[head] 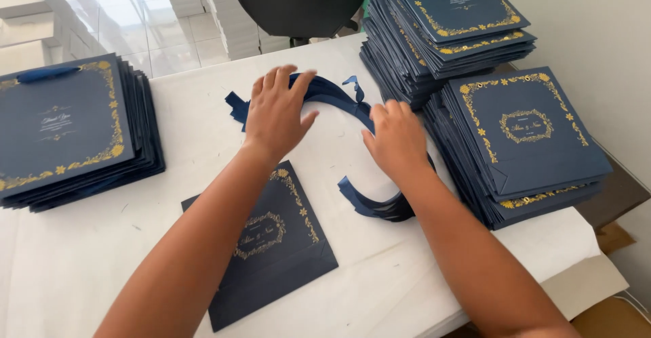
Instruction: Attaching ribbon handles to gift bags by threading them through holes and tying knots.
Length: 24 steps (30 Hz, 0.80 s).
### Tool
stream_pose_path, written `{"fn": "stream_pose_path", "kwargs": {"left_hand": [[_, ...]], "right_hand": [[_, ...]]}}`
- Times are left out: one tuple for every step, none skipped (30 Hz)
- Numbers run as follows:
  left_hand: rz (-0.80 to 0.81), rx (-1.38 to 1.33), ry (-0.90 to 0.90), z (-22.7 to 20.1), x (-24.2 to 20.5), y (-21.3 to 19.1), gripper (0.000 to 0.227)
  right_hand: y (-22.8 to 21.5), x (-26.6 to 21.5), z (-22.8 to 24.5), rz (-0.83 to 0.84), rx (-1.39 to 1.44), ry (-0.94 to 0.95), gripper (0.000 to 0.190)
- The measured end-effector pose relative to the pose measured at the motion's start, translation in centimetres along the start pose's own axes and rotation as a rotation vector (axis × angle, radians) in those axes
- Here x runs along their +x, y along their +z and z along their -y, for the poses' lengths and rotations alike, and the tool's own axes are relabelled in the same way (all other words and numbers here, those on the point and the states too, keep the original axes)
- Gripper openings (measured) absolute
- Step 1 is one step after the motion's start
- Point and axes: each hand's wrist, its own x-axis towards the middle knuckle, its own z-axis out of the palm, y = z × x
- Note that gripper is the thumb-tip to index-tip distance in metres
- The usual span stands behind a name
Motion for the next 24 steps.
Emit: {"fn": "stream_pose_path", "kwargs": {"left_hand": [[0.002, 0.003, -0.003, 0.1, -1.7, -0.4, 0.068], [0.010, -0.003, 0.054, 0.3, -3.3, -0.8, 0.057], [0.019, -0.010, 0.111, 0.4, -4.9, -1.2, 0.048], [0.021, -0.009, 0.107, 0.3, -6.6, -2.3, 0.048], [0.175, -0.013, 0.036, 0.1, -8.4, -3.3, 0.052], [0.323, -0.015, -0.032, -0.1, -9.8, -4.4, 0.056], [0.319, -0.014, -0.031, -0.2, -11.3, -5.6, 0.056], [0.362, -0.049, -0.139, -0.2, -12.8, -6.7, 0.059], [0.404, -0.085, -0.248, -0.2, -14.2, -7.7, 0.063], [0.400, -0.083, -0.246, 0.5, -15.3, -7.0, 0.063], [0.367, -0.142, -0.333, 1.3, -16.4, -6.2, 0.066], [0.333, -0.201, -0.421, 2.1, -17.6, -5.4, 0.070], [0.331, -0.198, -0.419, 2.4, -17.8, -5.0, 0.070], [0.366, -0.160, -0.411, 2.8, -18.2, -4.7, 0.071], [0.401, -0.122, -0.402, 3.2, -18.6, -4.4, 0.072], [0.405, -0.118, -0.407, 3.2, -18.7, -4.3, 0.072], [0.404, -0.110, -0.406, 3.3, -18.7, -4.3, 0.072], [0.393, -0.107, -0.400, 3.3, -18.3, -4.0, 0.072], [0.387, -0.106, -0.400, 3.3, -18.1, -4.0, 0.072], [0.389, -0.099, -0.393, 3.2, -18.2, -4.0, 0.071], [0.390, -0.091, -0.385, 3.2, -18.4, -4.0, 0.070], [0.391, -0.093, -0.390, 3.2, -18.4, -4.1, 0.070], [0.385, -0.094, -0.389, 3.3, -18.3, -4.1, 0.071], [0.381, -0.096, -0.387, 3.3, -18.3, -4.2, 0.071]], "right_hand": [[1.4, 0.8, -0.2, 0.000, 0.004, -0.002, 0.032], [2.7, 1.8, -0.5, 0.026, -0.020, 0.018, 0.033], [4.0, 2.7, -0.7, 0.053, -0.044, 0.037, 0.035], [4.9, 3.0, -1.2, 0.055, -0.041, 0.034, 0.035], [5.8, 3.4, -1.7, 0.096, 0.029, 0.071, 0.034], [6.7, 3.9, -2.5, 0.132, 0.096, 0.112, 0.034], [6.6, 3.6, -2.6, 0.128, 0.095, 0.112, 0.034], [6.5, 3.5, -2.8, 0.110, 0.194, 0.132, 0.030], [6.5, 3.5, -3.0, 0.091, 0.293, 0.152, 0.026], [6.4, 3.3, -3.0, 0.086, 0.292, 0.152, 0.026], [6.4, 3.1, -3.1, 0.066, 0.310, 0.142, 0.023], [6.4, 2.9, -3.2, 0.047, 0.329, 0.132, 0.020], [6.4, 3.0, -3.5, 0.044, 0.330, 0.132, 0.020], [6.5, 3.0, -3.6, 0.044, 0.308, 0.128, 0.017], [6.6, 3.0, -3.8, 0.045, 0.286, 0.123, 0.015], [6.7, 2.9, -3.5, 0.048, 0.293, 0.121, 0.015], [6.7, 2.8, -3.3, 0.068, 0.312, 0.138, 0.014], [6.5, 3.1, -3.6, 0.080, 0.323, 0.156, 0.015], [6.0, 3.0, -3.5, 0.074, 0.321, 0.153, 0.015], [5.6, 2.6, -3.2, 0.071, 0.406, 0.190, 0.016], [5.2, 2.3, -2.9, 0.068, 0.490, 0.228, 0.017], [5.1, 2.3, -3.0, 0.071, 0.490, 0.224, 0.017], [4.9, 2.3, -3.1, 0.046, 0.521, 0.243, 0.018], [4.8, 2.2, -3.3, 0.023, 0.550, 0.264, 0.019]]}}
